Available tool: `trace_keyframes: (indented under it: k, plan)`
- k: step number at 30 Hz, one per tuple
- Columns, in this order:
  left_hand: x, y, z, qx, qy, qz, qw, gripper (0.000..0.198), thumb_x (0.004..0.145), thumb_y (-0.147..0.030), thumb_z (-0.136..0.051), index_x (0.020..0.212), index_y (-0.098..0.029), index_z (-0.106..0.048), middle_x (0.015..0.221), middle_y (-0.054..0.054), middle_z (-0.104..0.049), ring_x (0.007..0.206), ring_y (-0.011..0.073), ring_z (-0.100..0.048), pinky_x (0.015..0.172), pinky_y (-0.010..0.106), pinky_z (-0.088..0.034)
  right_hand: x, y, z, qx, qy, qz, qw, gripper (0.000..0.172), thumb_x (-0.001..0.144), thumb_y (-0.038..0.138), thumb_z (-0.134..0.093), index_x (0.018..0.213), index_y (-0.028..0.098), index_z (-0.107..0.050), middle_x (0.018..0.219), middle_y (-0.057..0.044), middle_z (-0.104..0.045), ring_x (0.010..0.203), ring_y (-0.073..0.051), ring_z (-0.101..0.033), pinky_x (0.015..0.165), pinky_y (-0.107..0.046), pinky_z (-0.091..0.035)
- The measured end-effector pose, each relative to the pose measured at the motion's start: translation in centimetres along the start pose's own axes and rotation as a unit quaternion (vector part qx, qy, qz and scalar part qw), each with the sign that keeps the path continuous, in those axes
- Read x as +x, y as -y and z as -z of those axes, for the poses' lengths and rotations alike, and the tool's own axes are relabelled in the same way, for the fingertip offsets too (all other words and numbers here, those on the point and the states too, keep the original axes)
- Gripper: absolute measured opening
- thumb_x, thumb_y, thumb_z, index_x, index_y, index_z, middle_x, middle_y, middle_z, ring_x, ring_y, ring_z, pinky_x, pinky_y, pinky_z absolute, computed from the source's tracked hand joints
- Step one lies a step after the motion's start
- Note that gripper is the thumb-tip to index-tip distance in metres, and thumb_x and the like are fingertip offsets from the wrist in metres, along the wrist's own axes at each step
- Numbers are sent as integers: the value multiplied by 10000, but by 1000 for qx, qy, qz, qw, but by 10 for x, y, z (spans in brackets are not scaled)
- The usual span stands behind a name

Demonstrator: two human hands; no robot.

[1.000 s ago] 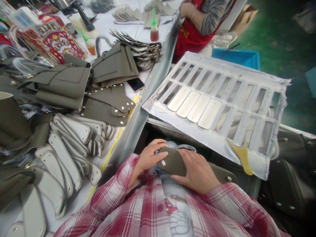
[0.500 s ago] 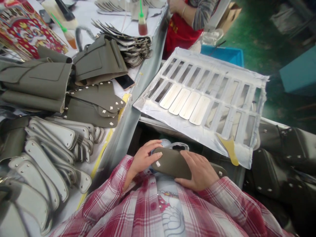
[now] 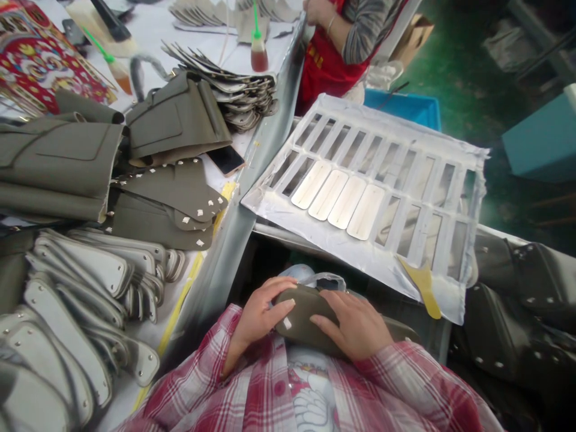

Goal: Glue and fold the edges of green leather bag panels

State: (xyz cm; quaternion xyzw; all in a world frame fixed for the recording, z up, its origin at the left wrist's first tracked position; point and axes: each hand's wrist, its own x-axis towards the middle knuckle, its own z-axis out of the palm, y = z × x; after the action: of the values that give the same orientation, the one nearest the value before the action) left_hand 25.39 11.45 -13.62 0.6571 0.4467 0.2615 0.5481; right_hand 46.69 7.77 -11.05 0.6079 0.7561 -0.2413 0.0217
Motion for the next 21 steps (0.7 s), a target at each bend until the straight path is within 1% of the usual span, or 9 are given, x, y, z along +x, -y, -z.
trace_keyframes:
  k: [3,8,10,12,13,15,18,21]
  plan:
    - [0,-1,1,-13,-3,-7,1000,262,847,-259,-543,1088,-199,-628,1196,47,-587,1137,197,-509,1018,318,-373,12,10,5,20,18,-3,1000,364,896,482,-457,1109,210,-572,1033,-77,-647,907,-260,-613,762,-402,-462]
    - [-3,3,4,-22,-2,-3,1000,278,858,-273,-530,1111,-203,-622,1199,47,-586,1144,199,-506,1022,319,-371,27,24,11,87,38,19,995,319,935,453,-395,1060,243,-598,1000,-36,-652,895,-227,-620,742,-347,-465]
    - [-6,5,8,-37,29,3,999,323,863,-296,-526,1165,-205,-596,1221,51,-577,1160,204,-499,1034,331,-363,29,26,12,105,45,25,993,327,934,457,-398,1063,241,-606,1006,-33,-652,910,-222,-616,757,-342,-466]
    - [-10,5,14,-39,68,8,997,424,827,-320,-582,1235,-210,-549,1267,57,-550,1183,219,-483,1048,353,-350,29,26,13,113,47,26,992,332,924,457,-420,1072,232,-614,1014,-38,-653,921,-221,-614,774,-339,-466]
    - [-11,4,17,-29,79,9,996,480,798,-324,-620,1257,-214,-530,1284,60,-537,1188,226,-478,1051,361,-345,29,26,13,115,44,27,992,331,921,454,-427,1065,228,-620,1009,-41,-655,917,-220,-616,775,-335,-466]
    - [-14,0,21,4,75,7,997,532,755,-306,-666,1261,-220,-524,1287,64,-532,1184,229,-478,1049,361,-343,28,26,13,112,39,30,992,321,918,451,-431,1022,227,-635,969,-40,-662,882,-218,-623,756,-328,-467]
    - [-13,-5,24,30,71,-15,997,451,771,-260,-639,1212,-210,-561,1224,63,-569,1143,208,-503,1025,331,-358,26,28,12,93,28,32,995,318,924,456,-412,997,240,-634,923,-31,-666,846,-220,-626,745,-338,-469]
    - [-11,-5,21,32,73,-29,996,408,776,-245,-624,1178,-190,-582,1195,63,-579,1113,198,-519,996,306,-379,22,27,12,74,14,42,996,343,914,473,-415,1064,234,-611,998,-46,-656,901,-235,-619,792,-368,-471]
